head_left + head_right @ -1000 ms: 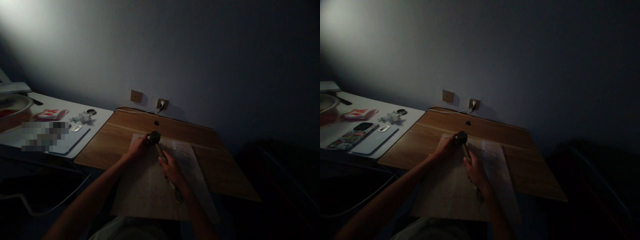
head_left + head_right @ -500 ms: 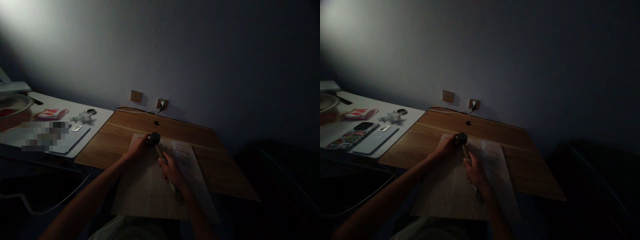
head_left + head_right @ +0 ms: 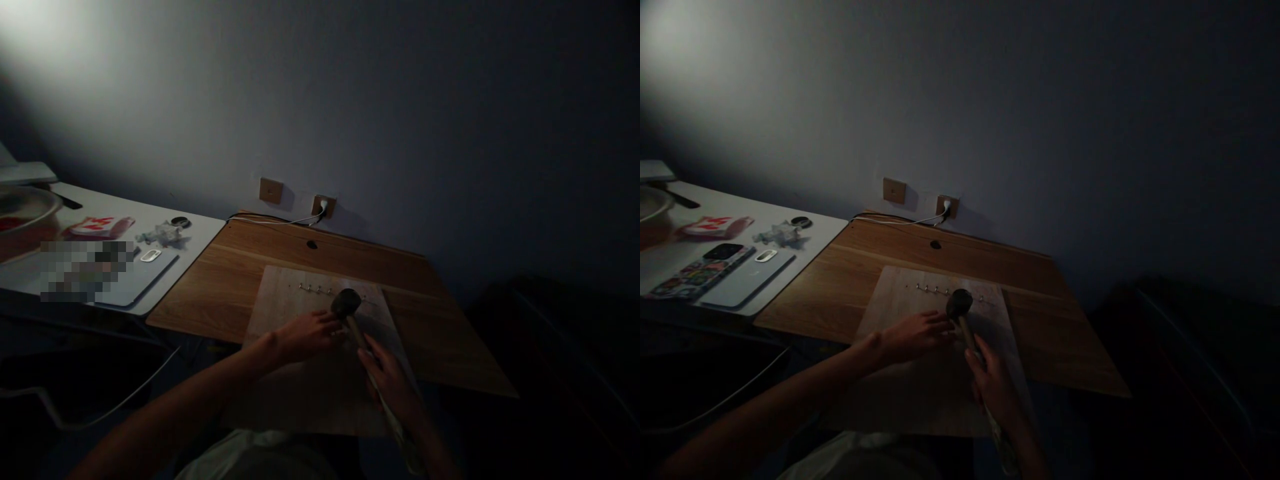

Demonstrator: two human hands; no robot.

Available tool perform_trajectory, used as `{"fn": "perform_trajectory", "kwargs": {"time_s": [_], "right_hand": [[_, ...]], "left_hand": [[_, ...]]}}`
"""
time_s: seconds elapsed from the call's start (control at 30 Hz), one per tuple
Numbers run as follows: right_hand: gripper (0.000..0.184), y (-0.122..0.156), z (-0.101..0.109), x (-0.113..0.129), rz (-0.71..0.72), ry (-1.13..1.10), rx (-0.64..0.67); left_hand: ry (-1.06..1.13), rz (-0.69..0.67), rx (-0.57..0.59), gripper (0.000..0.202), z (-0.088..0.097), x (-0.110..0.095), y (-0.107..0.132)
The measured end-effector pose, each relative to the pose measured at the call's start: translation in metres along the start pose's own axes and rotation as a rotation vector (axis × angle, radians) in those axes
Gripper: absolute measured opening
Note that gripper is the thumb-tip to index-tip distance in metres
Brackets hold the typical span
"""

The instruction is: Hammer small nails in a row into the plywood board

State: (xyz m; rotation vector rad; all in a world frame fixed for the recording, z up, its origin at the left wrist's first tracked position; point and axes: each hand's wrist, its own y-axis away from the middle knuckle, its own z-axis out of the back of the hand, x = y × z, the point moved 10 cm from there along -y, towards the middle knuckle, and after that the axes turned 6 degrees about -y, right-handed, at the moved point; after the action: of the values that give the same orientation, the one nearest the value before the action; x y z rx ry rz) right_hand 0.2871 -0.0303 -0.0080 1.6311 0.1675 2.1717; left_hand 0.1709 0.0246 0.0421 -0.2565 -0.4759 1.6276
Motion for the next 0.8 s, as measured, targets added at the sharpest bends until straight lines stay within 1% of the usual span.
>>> {"fn": "perform_trajectory", "kwargs": {"time_s": [0.07, 0.13, 0.2, 0.27, 0.3, 0.37, 0.43, 0.5, 0.53, 0.57, 0.6, 0.63, 0.73, 0.8], "right_hand": [[0.079, 0.0, 0.001, -0.004, -0.009, 0.01, -0.017], [0.08, -0.001, 0.001, -0.007, -0.024, 0.009, -0.029], [0.079, -0.002, 0.001, -0.009, -0.027, 0.003, -0.031], [0.076, -0.003, 0.0, -0.01, -0.02, -0.012, -0.032], [0.075, -0.003, -0.001, -0.011, -0.013, -0.018, -0.028], [0.073, -0.004, -0.003, -0.012, 0.0, -0.038, -0.017], [0.072, -0.005, -0.007, -0.011, 0.014, -0.058, -0.004], [0.069, -0.005, -0.013, -0.007, 0.031, -0.079, 0.011], [0.067, -0.005, -0.017, -0.004, 0.041, -0.086, 0.027], [0.066, -0.006, -0.021, -0.001, 0.052, -0.091, 0.044], [0.066, -0.006, -0.025, 0.003, 0.058, -0.094, 0.06], [0.067, -0.006, -0.028, 0.006, 0.061, -0.093, 0.07], [0.072, -0.005, -0.034, 0.011, 0.037, -0.077, 0.07], [0.074, -0.005, -0.036, 0.013, 0.024, -0.065, 0.069]], "left_hand": [[-0.091, -0.058, 0.052, 0.011, -0.005, -0.015, -0.007], [-0.134, -0.068, 0.094, 0.012, -0.008, -0.02, -0.011], [-0.135, -0.07, 0.121, 0.014, -0.008, -0.02, -0.011], [-0.108, -0.032, 0.125, 0.014, -0.003, -0.01, -0.008], [-0.083, 0.014, 0.118, 0.016, 0.0, 0.001, -0.004], [-0.009, 0.177, 0.085, 0.018, 0.007, 0.034, 0.01], [0.091, 0.431, 0.026, 0.019, 0.012, 0.081, 0.034], [0.202, 0.694, -0.051, 0.021, 0.012, 0.125, 0.066], [0.229, 0.817, -0.081, 0.022, 0.012, 0.143, 0.082], [0.258, 0.899, -0.1, 0.021, 0.01, 0.156, 0.094], [0.289, 0.954, -0.115, 0.022, 0.008, 0.164, 0.103], [0.321, 0.978, -0.123, 0.022, 0.006, 0.169, 0.108], [0.401, 0.959, -0.143, 0.022, 0.002, 0.171, 0.107], [0.405, 0.954, -0.168, 0.022, 0.003, 0.171, 0.106]]}}
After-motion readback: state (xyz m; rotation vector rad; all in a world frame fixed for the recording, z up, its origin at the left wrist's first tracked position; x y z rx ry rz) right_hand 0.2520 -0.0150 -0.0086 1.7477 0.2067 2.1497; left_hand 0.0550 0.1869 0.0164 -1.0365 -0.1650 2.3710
